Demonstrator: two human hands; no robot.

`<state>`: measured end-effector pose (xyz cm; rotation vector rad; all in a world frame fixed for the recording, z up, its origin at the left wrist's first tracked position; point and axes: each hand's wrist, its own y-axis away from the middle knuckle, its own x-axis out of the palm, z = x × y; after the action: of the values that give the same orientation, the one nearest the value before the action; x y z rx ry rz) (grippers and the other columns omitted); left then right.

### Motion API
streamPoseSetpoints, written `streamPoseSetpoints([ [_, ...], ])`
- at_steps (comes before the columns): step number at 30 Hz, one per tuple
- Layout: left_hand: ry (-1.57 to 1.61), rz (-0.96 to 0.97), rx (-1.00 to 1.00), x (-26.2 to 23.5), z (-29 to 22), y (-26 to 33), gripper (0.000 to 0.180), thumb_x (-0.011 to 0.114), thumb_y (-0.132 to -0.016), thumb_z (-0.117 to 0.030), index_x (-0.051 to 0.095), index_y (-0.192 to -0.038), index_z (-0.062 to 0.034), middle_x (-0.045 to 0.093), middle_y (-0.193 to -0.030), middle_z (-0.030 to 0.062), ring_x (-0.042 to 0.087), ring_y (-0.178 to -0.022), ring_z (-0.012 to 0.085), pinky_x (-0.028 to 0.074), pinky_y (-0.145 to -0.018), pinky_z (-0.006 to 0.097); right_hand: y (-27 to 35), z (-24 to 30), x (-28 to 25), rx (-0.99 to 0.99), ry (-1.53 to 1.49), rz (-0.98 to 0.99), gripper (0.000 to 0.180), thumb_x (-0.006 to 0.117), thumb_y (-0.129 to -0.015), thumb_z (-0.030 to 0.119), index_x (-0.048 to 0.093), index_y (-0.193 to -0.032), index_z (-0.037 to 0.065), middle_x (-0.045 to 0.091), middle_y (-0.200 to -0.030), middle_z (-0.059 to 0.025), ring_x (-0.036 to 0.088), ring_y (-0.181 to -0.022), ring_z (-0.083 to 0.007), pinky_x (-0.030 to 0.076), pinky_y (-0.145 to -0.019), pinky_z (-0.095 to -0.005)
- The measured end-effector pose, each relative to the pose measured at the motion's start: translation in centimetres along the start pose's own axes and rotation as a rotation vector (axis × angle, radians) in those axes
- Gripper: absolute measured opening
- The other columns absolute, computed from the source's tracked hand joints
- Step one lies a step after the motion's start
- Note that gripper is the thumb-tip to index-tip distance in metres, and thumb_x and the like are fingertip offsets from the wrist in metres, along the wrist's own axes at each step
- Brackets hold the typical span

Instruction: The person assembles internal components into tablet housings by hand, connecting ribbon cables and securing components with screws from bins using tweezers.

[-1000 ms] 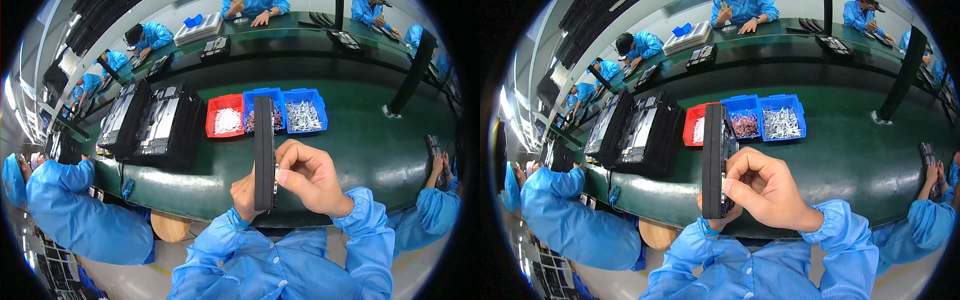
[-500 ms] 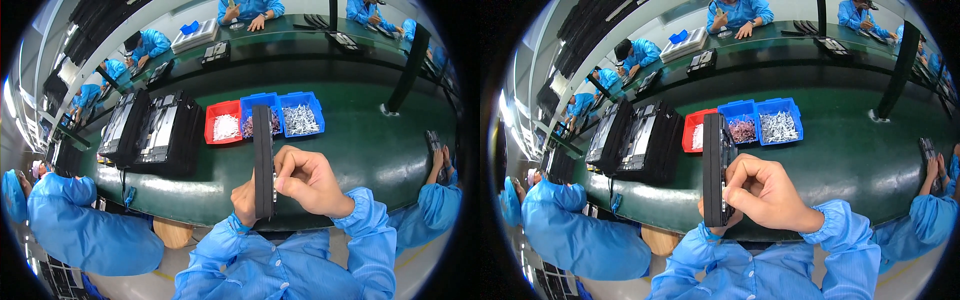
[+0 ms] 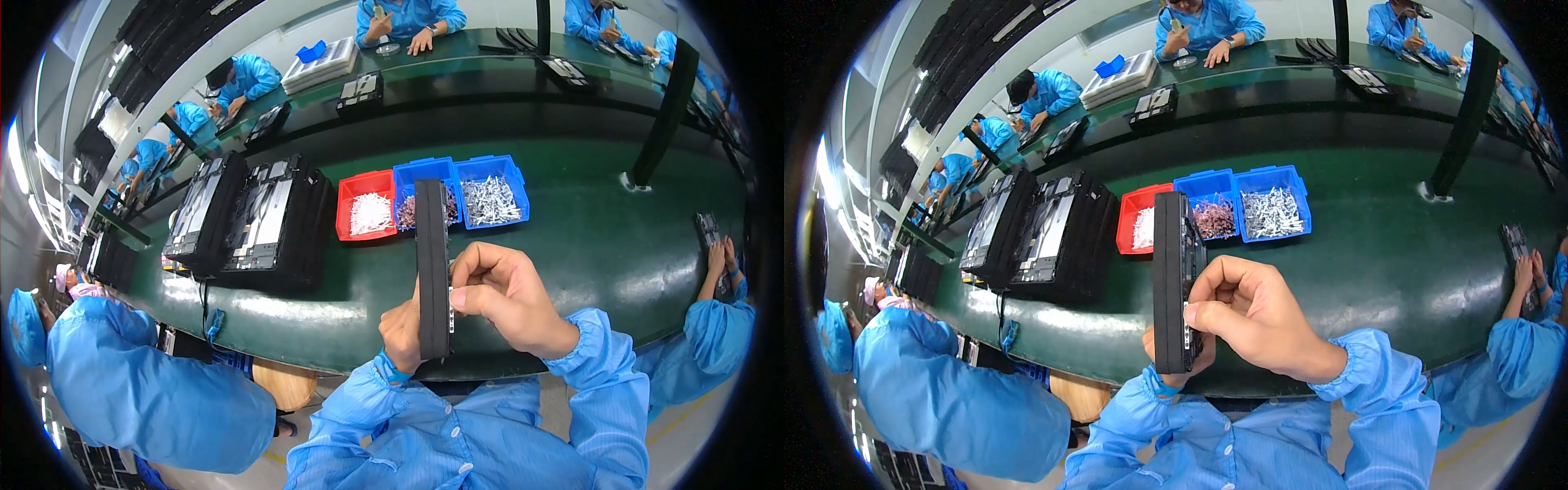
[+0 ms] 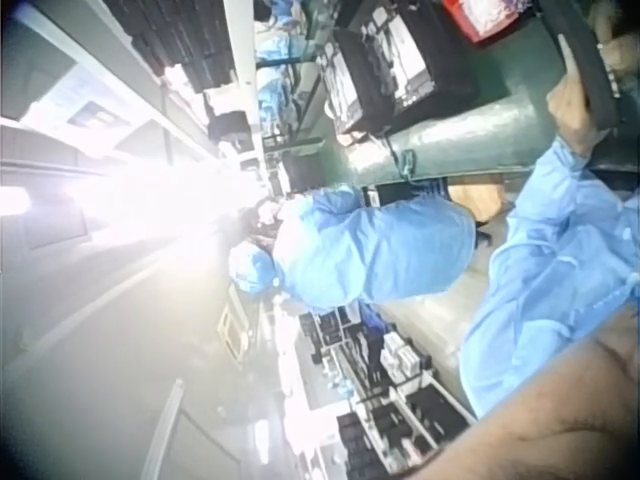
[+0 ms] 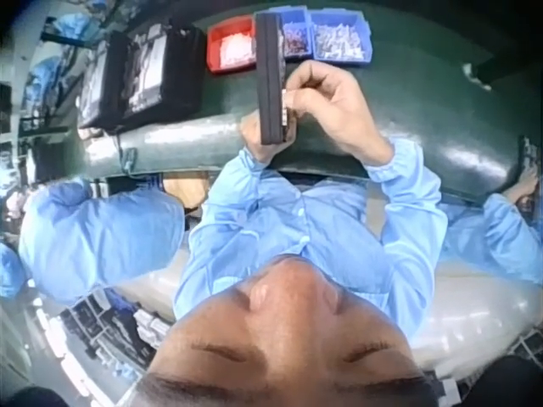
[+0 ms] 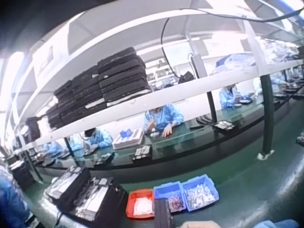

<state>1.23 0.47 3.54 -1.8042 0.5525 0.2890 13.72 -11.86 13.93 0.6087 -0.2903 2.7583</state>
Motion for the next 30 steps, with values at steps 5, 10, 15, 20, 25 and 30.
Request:
streamPoseSetpoints([
  [5,-0.009,-0.020,0.040,0.1,0.1,0.4,0.061,0.074,-0.075,-0.001,0.055,-0.131,0.0153,0.065,-0.066,0.0104,0.065,-0.052,0.0181,0.050,-0.048,0.029,0.3,0.8,0.2,0.052,-0.002,0.011,0.008,0.064,-0.087,0.001,0.058,-0.092,0.000,0.064,-0.088,-0.0049,0.062,-0.083,-0.0086,0.051,-0.076,-0.0260],
  [10,0.033,-0.010,0.027,0.2,0.1,0.3,0.064,0.076,-0.074,-0.004,0.054,-0.131,0.0165,0.063,-0.061,0.0101,0.062,-0.049,0.0171,0.048,-0.047,0.030,0.1,0.4,-0.1,0.084,-0.052,0.008,0.008,0.061,-0.085,0.000,0.055,-0.090,0.002,0.062,-0.088,-0.0039,0.060,-0.082,-0.0082,0.050,-0.076,-0.0261],
  [15,0.048,0.042,0.041,-0.2,-0.1,-0.2,0.067,0.077,-0.074,-0.007,0.053,-0.131,0.0177,0.063,-0.062,0.0096,0.063,-0.049,0.0174,0.049,-0.047,0.030,0.9,-0.8,0.6,-0.025,-0.096,-0.034,0.024,0.056,-0.082,-0.004,0.043,-0.100,0.006,0.049,-0.091,-0.0020,0.050,-0.085,-0.0080,0.044,-0.076,-0.0251],
  [20,0.165,0.079,-0.012,-0.2,0.3,0.0,0.070,0.077,-0.074,-0.008,0.051,-0.133,0.0174,0.067,-0.066,0.0103,0.066,-0.053,0.0180,0.050,-0.048,0.030,1.7,-3.0,1.3,-0.185,-0.073,-0.006,0.039,0.057,-0.074,-0.006,0.039,-0.105,0.009,0.040,-0.098,-0.0031,0.042,-0.088,-0.0100,0.041,-0.078,-0.0276],
  [25,0.134,-0.003,0.010,-1.1,1.1,-0.3,0.058,0.073,-0.070,0.001,0.060,-0.125,0.0121,0.068,-0.070,0.0109,0.068,-0.055,0.0221,0.053,-0.052,0.032,0.3,-1.5,1.3,-0.217,0.041,0.015,0.037,0.068,-0.081,0.003,0.044,-0.109,0.006,0.050,-0.099,-0.0035,0.047,-0.087,-0.0094,0.041,-0.078,-0.0268],
  [30,0.690,-0.239,-0.594,-5.3,-1.4,-1.1,0.010,0.073,-0.084,-0.004,0.068,-0.092,0.0004,0.066,-0.082,0.0021,0.059,-0.072,0.0081,0.048,-0.065,0.026,-2.1,1.6,-4.8,-0.346,0.609,-0.179,0.033,0.071,-0.090,0.019,0.059,-0.113,-0.001,0.058,-0.094,-0.0011,0.046,-0.070,-0.0024,0.039,-0.062,-0.0191],
])
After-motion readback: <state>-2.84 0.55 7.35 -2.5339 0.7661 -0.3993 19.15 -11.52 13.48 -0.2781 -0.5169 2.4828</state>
